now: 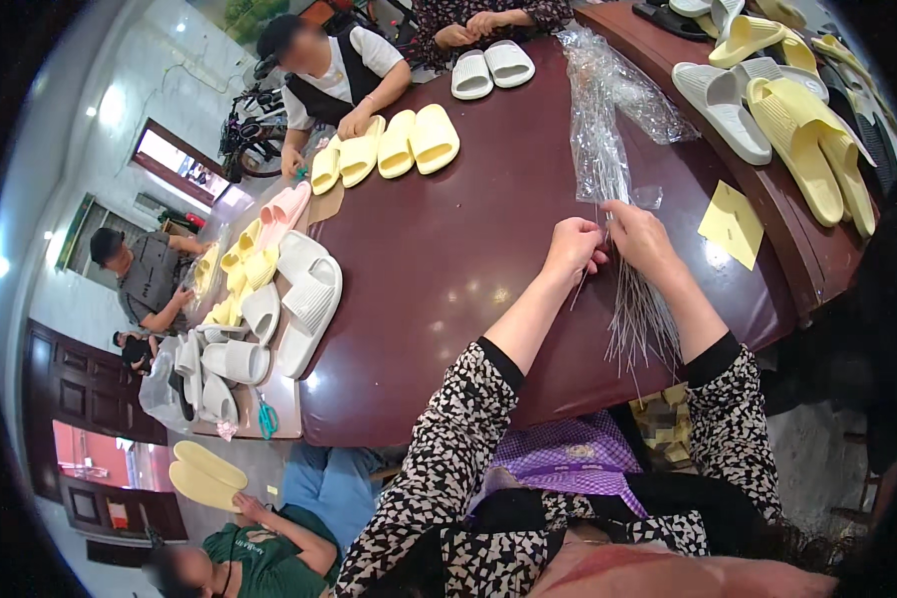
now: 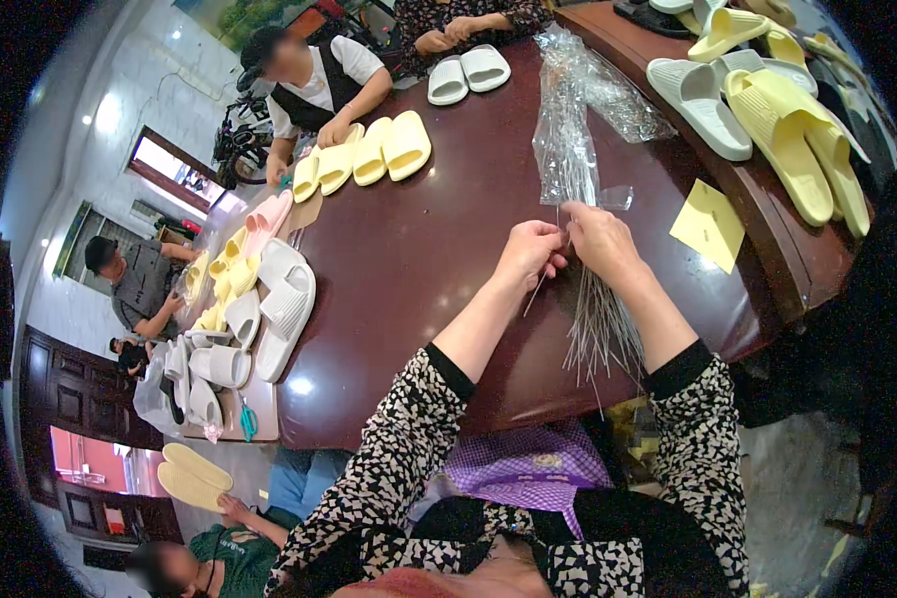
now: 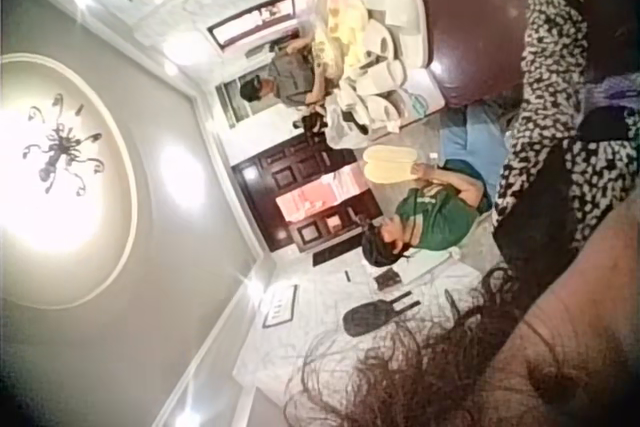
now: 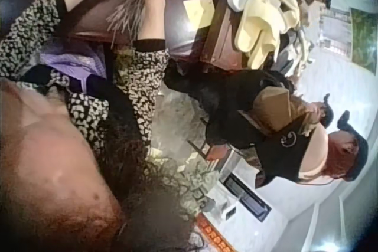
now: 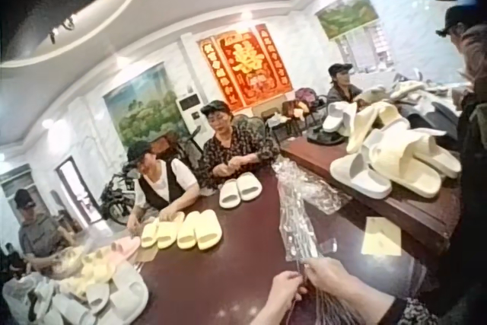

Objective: The person joins pairs of slippers together by threading and fastening plastic ties through them by hand.

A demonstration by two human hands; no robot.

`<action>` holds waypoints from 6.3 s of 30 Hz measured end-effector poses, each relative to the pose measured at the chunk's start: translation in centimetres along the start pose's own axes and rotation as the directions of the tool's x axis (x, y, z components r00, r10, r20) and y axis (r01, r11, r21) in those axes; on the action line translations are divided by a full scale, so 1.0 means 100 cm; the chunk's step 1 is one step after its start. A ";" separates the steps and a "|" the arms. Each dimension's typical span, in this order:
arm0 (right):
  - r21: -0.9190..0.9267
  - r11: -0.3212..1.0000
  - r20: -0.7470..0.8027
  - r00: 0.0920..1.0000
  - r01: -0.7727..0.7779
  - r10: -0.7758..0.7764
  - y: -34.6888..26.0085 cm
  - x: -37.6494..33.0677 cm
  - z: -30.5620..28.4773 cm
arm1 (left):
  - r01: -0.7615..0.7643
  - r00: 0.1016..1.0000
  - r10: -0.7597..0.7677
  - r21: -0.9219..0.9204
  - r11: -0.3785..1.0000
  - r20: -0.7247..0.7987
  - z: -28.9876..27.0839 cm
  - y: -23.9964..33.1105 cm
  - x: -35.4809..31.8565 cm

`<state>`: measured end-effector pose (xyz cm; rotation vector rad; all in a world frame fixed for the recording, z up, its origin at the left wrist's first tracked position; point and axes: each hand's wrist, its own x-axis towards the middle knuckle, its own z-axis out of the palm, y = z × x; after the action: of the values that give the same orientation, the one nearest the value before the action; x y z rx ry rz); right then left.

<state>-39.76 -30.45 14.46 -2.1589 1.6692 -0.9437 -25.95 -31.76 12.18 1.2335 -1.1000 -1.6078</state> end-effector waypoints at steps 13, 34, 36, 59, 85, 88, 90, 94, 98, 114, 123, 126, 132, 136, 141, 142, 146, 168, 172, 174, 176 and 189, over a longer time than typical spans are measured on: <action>0.025 0.994 -0.061 0.993 0.102 -0.100 0.016 0.001 0.016 | 0.100 0.993 -0.098 -0.029 0.995 0.072 -0.008 0.010 -0.011; -0.293 0.933 0.031 0.977 0.210 -0.210 0.034 0.001 0.018 | 0.074 0.997 -0.070 -0.249 0.966 0.028 -0.065 0.028 -0.035; -0.281 0.931 0.022 0.972 0.232 -0.235 0.037 0.002 0.017 | 0.117 0.993 -0.103 -0.308 0.944 0.062 -0.078 0.027 -0.044; 0.446 0.835 -0.111 0.945 0.323 -0.307 -0.109 -0.011 -0.067 | -0.170 0.968 -0.065 -0.824 0.540 -0.243 -0.264 -0.046 -0.107; 0.850 -0.428 -0.526 0.441 0.307 -0.727 -0.290 -0.067 -0.147 | -0.249 0.958 0.041 -0.753 0.609 -0.283 -0.272 -0.066 -0.107; 0.854 -0.416 -0.518 0.444 0.313 -0.731 -0.288 -0.070 -0.151 | -0.255 0.956 0.045 -0.751 0.610 -0.289 -0.275 -0.069 -0.107; 0.858 -0.411 -0.512 0.445 0.307 -0.735 -0.287 -0.073 -0.155 | -0.249 0.959 0.046 -0.753 0.609 -0.280 -0.275 -0.071 -0.105; 0.882 -0.385 -0.471 0.473 0.271 -0.745 -0.285 -0.075 -0.158 | -0.174 0.985 0.086 -0.796 0.580 -0.152 -0.264 -0.080 -0.098; 0.910 -0.376 -0.408 0.538 0.174 -0.738 -0.292 -0.073 -0.150 | -0.214 0.969 0.047 -0.726 0.654 -0.243 -0.272 -0.067 -0.112; 0.856 -0.467 -0.314 0.494 -0.222 -0.811 -0.255 -0.061 -0.122 | -0.136 0.979 0.189 -0.447 0.884 0.074 -0.216 -0.034 -0.138; 0.652 0.613 0.751 0.492 -0.447 -0.440 -0.195 -0.069 0.048 | -0.430 0.889 0.423 -0.635 0.641 -0.175 -0.207 -0.003 -0.184; 0.761 0.200 0.649 0.736 -0.618 -0.194 -0.196 -0.060 0.079 | -0.489 0.860 0.453 -0.629 0.604 -0.234 -0.204 0.003 -0.202; 0.816 -0.006 0.560 0.794 -0.578 -0.234 -0.204 -0.046 0.111 | -0.410 0.911 0.322 -0.642 0.647 -0.257 -0.202 -0.006 -0.230; 0.811 -0.044 0.560 0.796 -0.584 -0.230 -0.198 -0.046 0.121 | -0.423 0.736 0.345 0.002 0.906 -0.582 -0.223 -0.023 -0.248; 0.768 -0.257 0.561 0.810 -0.587 -0.171 -0.174 -0.031 0.130 | 0.387 0.385 0.764 0.842 0.377 -0.518 -0.301 -0.043 -0.281; 0.740 -0.338 0.554 0.812 -0.581 -0.182 -0.167 -0.029 0.131 | 0.513 0.453 0.652 0.776 0.367 -0.608 -0.314 -0.047 -0.286; 0.679 -0.435 0.578 0.796 -0.592 -0.180 -0.147 -0.024 0.140 | 0.568 0.566 0.472 0.735 0.371 -0.676 -0.332 -0.063 -0.275; 0.777 -0.319 0.464 0.836 -0.543 -0.293 -0.139 -0.004 0.125 | 0.094 0.824 0.385 0.772 0.629 -0.415 -0.194 -0.013 -0.159; 0.771 -0.311 0.474 0.827 -0.556 -0.302 -0.138 -0.003 0.126 | -0.001 0.835 0.422 0.766 0.642 -0.353 -0.190 -0.016 -0.164; 0.766 -0.311 0.479 0.822 -0.563 -0.308 -0.139 -0.003 0.126 | -0.031 0.839 0.432 0.763 0.646 -0.331 -0.193 -0.016 -0.171; 0.794 -0.259 0.492 0.831 -0.550 -0.259 -0.141 -0.004 0.126 | -0.099 0.830 0.417 0.636 0.765 -0.371 -0.196 -0.013 -0.178; 0.864 0.049 0.498 0.839 -0.501 -0.219 -0.169 -0.014 0.103 | -0.268 0.940 0.247 -0.064 0.961 -0.234 -0.148 0.002 -0.193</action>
<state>-20.50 -25.78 15.60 -0.9505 0.4540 -0.8670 -7.75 -15.94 15.46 1.1252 -0.9847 -1.2743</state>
